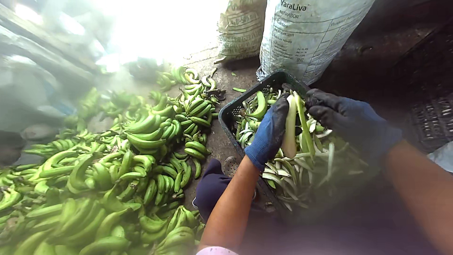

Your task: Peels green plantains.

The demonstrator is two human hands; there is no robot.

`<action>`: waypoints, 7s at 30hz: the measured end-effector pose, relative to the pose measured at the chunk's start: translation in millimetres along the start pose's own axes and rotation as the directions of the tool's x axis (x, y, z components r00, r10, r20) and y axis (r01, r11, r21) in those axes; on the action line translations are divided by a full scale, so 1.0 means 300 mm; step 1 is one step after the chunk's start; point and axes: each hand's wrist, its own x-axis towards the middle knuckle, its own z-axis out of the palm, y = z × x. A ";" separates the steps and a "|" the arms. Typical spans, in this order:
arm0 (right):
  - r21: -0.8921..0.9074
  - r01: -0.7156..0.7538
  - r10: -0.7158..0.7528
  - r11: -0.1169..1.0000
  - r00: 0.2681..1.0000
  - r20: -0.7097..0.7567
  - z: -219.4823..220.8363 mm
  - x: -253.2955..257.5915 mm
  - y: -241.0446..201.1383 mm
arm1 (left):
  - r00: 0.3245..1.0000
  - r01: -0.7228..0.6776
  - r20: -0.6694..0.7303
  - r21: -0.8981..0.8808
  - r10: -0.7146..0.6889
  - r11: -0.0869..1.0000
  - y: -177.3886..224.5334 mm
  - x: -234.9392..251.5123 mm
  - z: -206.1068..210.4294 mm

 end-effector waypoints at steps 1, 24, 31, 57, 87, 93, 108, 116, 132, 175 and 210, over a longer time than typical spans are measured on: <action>0.062 -0.058 0.058 0.996 0.998 -0.001 0.005 0.007 0.030 | 0.999 0.046 0.002 -0.115 -0.046 0.992 0.003 0.010 0.001; 0.405 0.192 -0.171 0.894 0.981 -0.086 0.098 -0.014 -0.030 | 0.990 -0.066 -0.101 0.323 0.104 0.944 -0.052 0.015 -0.003; 0.754 -0.274 0.175 0.597 0.962 0.211 0.039 -0.112 0.171 | 0.969 -0.053 0.216 0.649 -0.117 0.759 -0.107 0.067 0.011; -0.101 0.583 -0.591 0.806 0.801 -0.091 0.095 -0.033 -0.030 | 0.844 -0.349 -0.294 0.335 0.449 0.875 0.073 0.134 -0.054; 0.881 0.203 -0.333 0.427 0.941 -0.056 0.122 0.047 -0.029 | 0.963 -0.246 -0.167 -0.240 0.209 0.939 -0.012 0.041 -0.044; 0.519 0.082 -0.041 0.851 0.995 -0.090 0.053 -0.006 -0.051 | 0.867 -0.274 -0.416 0.060 0.273 0.960 -0.032 0.052 -0.069; 0.245 0.507 -0.528 0.826 0.849 0.025 0.053 -0.053 0.080 | 0.968 -0.121 -0.212 0.080 0.136 0.989 0.049 0.027 -0.110; -0.262 0.253 -0.329 0.931 0.892 -0.311 -0.087 0.052 0.059 | 0.994 -0.047 0.077 -0.290 0.072 0.956 0.046 -0.006 0.003; -0.109 0.501 -0.512 0.858 0.849 -0.128 -0.029 0.011 0.032 | 0.984 -0.175 -0.006 -0.123 0.175 0.977 0.038 -0.036 -0.019; -0.270 0.657 -0.703 0.704 0.697 -0.139 0.090 -0.004 0.049 | 0.983 -0.137 -0.184 -0.730 0.000 0.670 0.005 0.112 -0.018; -0.277 0.661 -0.697 0.697 0.715 -0.047 0.025 -0.029 0.045 | 0.997 0.032 -0.032 -0.635 -0.067 0.772 0.018 0.062 -0.061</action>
